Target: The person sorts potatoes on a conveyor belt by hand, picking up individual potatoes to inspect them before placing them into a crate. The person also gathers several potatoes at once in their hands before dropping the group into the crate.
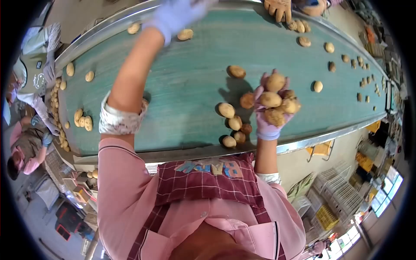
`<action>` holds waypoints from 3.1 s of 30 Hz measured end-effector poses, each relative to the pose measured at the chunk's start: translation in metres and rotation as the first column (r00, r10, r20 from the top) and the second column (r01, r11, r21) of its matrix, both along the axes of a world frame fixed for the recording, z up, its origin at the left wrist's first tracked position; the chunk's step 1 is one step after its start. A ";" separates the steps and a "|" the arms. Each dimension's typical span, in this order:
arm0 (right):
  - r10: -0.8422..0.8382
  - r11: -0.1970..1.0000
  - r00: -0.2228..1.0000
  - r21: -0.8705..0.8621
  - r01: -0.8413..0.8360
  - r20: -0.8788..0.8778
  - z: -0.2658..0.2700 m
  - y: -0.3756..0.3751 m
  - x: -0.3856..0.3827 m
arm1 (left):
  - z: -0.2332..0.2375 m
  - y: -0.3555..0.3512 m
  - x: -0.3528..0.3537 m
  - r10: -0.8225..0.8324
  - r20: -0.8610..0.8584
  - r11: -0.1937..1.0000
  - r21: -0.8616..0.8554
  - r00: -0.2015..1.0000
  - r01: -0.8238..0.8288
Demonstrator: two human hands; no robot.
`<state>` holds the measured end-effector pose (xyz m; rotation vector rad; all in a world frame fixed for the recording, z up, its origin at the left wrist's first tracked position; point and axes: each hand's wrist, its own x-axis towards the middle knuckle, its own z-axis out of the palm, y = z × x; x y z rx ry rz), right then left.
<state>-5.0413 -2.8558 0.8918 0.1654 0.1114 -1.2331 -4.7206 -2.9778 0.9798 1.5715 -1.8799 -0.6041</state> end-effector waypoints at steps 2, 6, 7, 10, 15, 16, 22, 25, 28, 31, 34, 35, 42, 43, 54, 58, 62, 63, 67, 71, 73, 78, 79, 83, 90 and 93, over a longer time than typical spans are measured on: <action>-0.089 0.996 0.996 -0.017 0.089 0.010 0.000 -0.004 -0.024 | -0.023 0.035 -0.030 -0.204 -0.002 0.948 0.248 0.979 0.198; -0.181 0.983 0.982 0.004 0.181 0.044 -0.001 -0.003 -0.068 | -0.079 0.086 -0.072 -0.273 0.248 0.959 -0.001 0.930 0.282; -0.194 0.981 0.980 0.025 0.193 0.045 -0.001 -0.001 -0.073 | -0.083 0.093 -0.081 -0.316 0.280 0.943 -0.013 0.906 0.333; -0.167 0.986 0.983 0.034 0.165 0.072 -0.010 0.002 -0.085 | -0.096 0.103 -0.098 -0.362 0.435 0.932 0.137 0.824 0.337; -0.136 0.991 0.990 0.026 0.135 0.038 0.002 0.000 -0.078 | -0.047 0.157 -0.079 -0.147 0.344 0.935 0.354 0.927 0.017; -0.120 0.993 0.993 0.014 0.119 0.023 0.002 0.000 -0.079 | -0.032 0.172 -0.094 -0.346 0.427 0.888 0.437 0.836 0.144; 0.025 1.000 0.993 0.015 -0.027 0.119 0.000 0.000 -0.063 | -0.031 0.250 -0.169 -0.655 0.613 0.708 0.702 0.441 0.076; 0.107 0.994 0.988 0.016 -0.110 0.115 0.007 0.003 -0.041 | -0.032 0.241 -0.161 -0.551 0.488 0.661 0.751 0.677 -0.004; 0.207 0.978 0.973 0.016 -0.210 0.104 0.016 0.008 -0.024 | -0.020 0.234 -0.116 -0.198 0.022 0.770 0.622 0.980 0.142; 0.288 0.958 0.944 -0.060 -0.282 0.162 0.015 0.010 0.011 | -0.002 0.231 -0.108 0.381 -0.695 0.896 0.439 0.609 -0.059; 0.374 0.927 0.916 -0.090 -0.365 0.143 0.027 0.010 0.052 | -0.027 0.210 -0.125 0.261 -0.965 0.907 0.232 0.037 -0.351; 0.457 0.883 0.887 -0.155 -0.443 0.072 0.034 0.005 0.057 | -0.032 0.204 -0.134 0.188 -0.976 0.876 0.217 -0.110 -0.431; 0.064 0.833 0.796 -0.407 -0.375 -0.602 0.063 0.001 0.153 | -0.013 0.169 -0.108 0.428 -0.767 0.653 -0.104 0.479 -0.750; -0.057 0.804 0.728 -0.463 -0.372 -0.683 0.054 0.002 0.165 | -0.015 0.168 -0.099 0.494 -0.623 0.613 -0.245 0.606 -0.751; -0.258 0.698 0.500 -0.518 -0.495 -0.827 0.047 -0.011 0.223 | -0.028 0.155 -0.055 0.525 -0.766 0.463 -0.109 0.372 -0.880; -0.263 0.617 0.610 -0.617 -0.489 -0.747 0.063 -0.071 0.284 | -0.011 0.101 0.011 0.472 -0.830 0.483 -0.038 0.296 -0.875; 0.106 0.703 0.853 -0.568 -0.428 -0.512 0.107 -0.161 0.432 | 0.043 0.004 0.139 0.181 -0.934 0.377 -0.223 0.308 -0.899; 0.177 0.751 0.867 -0.506 -0.425 -0.465 0.113 -0.183 0.471 | 0.055 -0.015 0.169 0.124 -0.972 0.379 -0.140 0.200 -0.915; 0.002 0.518 0.629 -0.537 -0.666 -0.777 0.089 -0.266 0.575 | 0.027 -0.016 0.348 0.753 -0.578 0.164 -0.298 0.314 -0.940; 0.056 0.619 0.591 -0.437 -0.653 -0.804 0.063 -0.303 0.505 | 0.029 0.091 0.370 0.809 -0.435 0.175 -0.465 0.396 -0.868; 0.123 0.672 0.588 -0.369 -0.642 -0.799 0.062 -0.306 0.463 | -0.001 0.154 0.378 0.833 -0.295 0.319 -0.437 0.469 -0.841; 0.069 0.453 0.791 -0.687 -0.568 -0.608 0.103 -0.262 0.309 | -0.027 0.211 0.291 0.577 -0.759 0.404 -0.055 0.301 -0.913; -0.163 0.298 0.710 -0.720 -0.627 -0.685 0.125 -0.250 0.265 | -0.023 0.213 0.278 0.572 -0.704 0.506 -0.103 0.422 -0.856; -0.457 0.437 0.218 -0.431 -0.790 -0.862 0.120 -0.219 0.101 | -0.004 0.204 0.201 0.630 -0.552 0.671 0.034 0.546 -0.740; -0.582 0.715 -0.221 -0.362 -0.598 -0.783 0.056 -0.127 -0.062 | -0.017 0.094 0.012 0.289 0.022 0.939 -0.198 0.957 -0.280; -0.760 0.605 -0.265 -0.496 -0.623 -0.594 0.052 -0.122 -0.050 | -0.007 0.051 -0.072 0.230 0.291 0.971 -0.006 0.929 -0.238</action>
